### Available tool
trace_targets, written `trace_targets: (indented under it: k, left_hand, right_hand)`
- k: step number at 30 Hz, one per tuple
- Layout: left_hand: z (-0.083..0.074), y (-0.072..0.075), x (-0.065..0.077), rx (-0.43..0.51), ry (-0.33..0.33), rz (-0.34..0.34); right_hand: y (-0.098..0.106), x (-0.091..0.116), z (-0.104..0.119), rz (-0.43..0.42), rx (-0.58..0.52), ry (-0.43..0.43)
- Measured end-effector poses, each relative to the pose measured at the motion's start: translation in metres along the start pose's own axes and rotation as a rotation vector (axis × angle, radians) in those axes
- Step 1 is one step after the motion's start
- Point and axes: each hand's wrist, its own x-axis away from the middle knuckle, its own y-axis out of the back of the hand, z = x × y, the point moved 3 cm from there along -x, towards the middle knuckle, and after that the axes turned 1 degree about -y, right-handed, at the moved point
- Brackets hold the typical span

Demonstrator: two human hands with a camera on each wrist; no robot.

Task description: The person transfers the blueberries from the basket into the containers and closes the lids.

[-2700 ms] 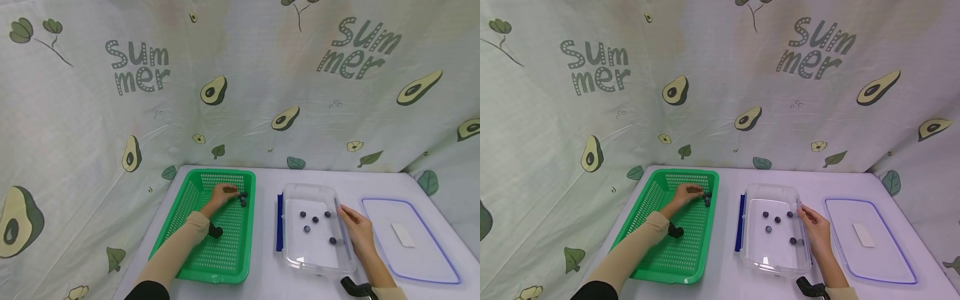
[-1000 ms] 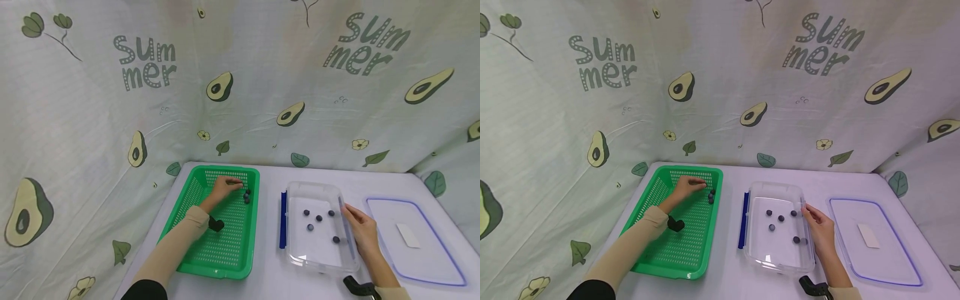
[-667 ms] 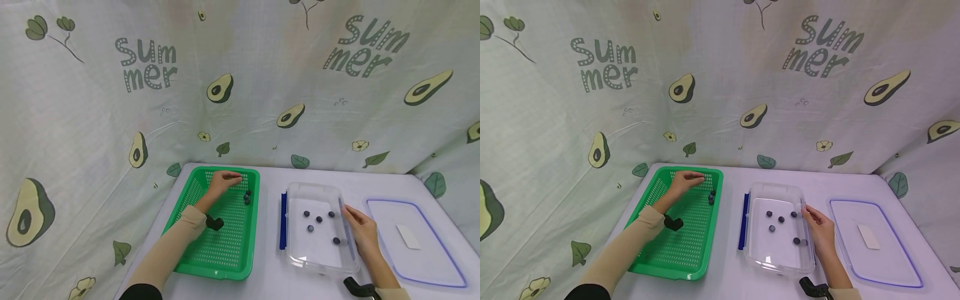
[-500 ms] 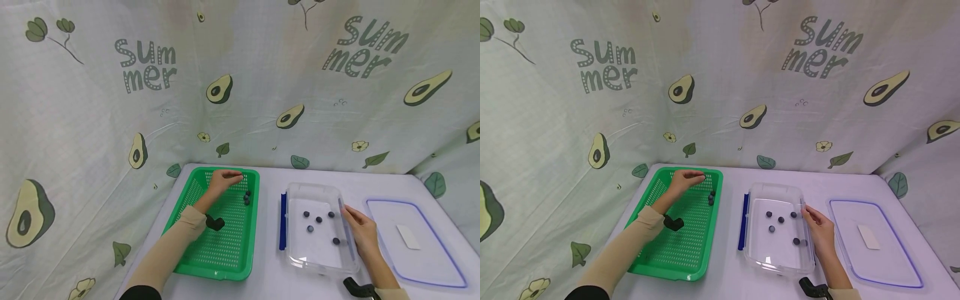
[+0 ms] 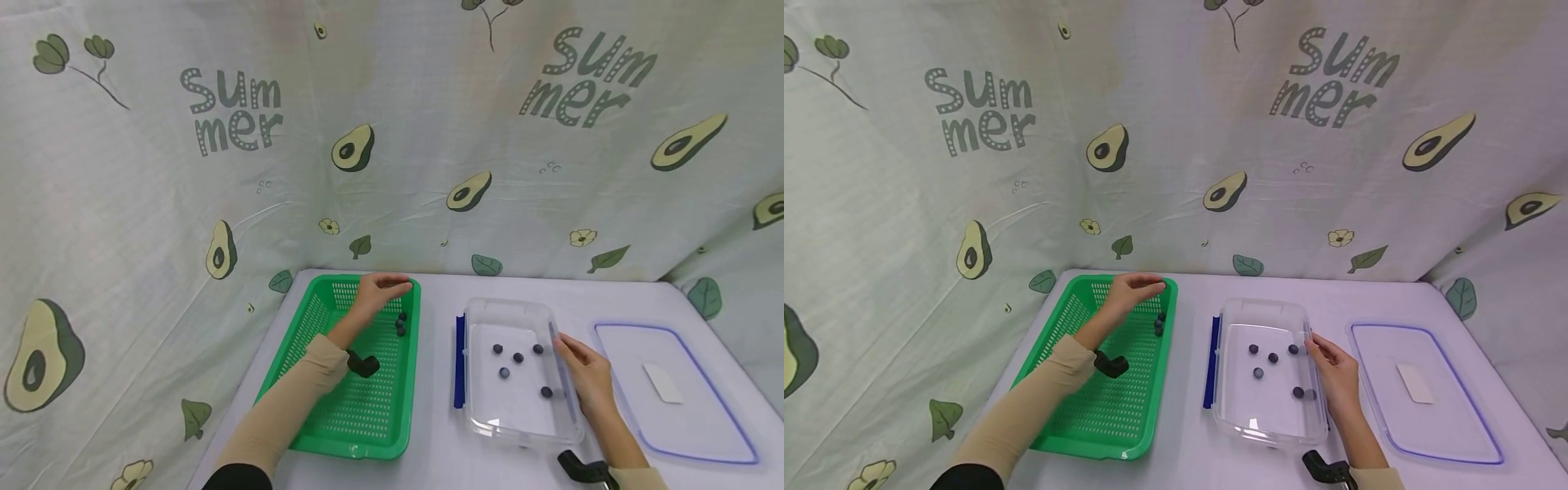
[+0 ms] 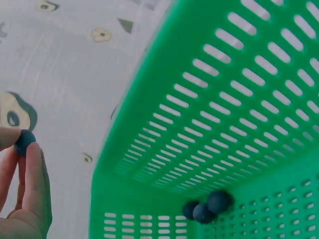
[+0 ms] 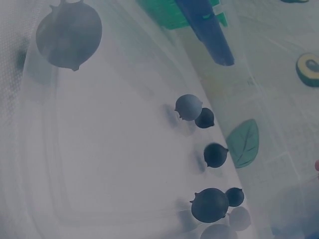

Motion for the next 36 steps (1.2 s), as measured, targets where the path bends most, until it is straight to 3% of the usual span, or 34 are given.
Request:
trace_targets:
  k: [12,20,26,36]
  left_hand:
    - [-0.014,-0.037,0.002,0.022,0.002,0.106]
    - [-0.021,-0.063,0.000,0.109,-0.022,0.183]
    - [-0.025,-0.079,0.002,0.092,-0.032,0.233]
    - [-0.027,-0.098,0.005,0.074,0.012,0.251]
  right_hand:
    - [-0.002,0.002,0.000,0.008,-0.016,0.011]
    - [0.001,0.002,0.000,0.004,0.014,0.000]
    - [0.001,0.002,0.001,0.004,0.007,0.003]
    - [0.001,0.002,0.000,0.006,0.020,0.001]
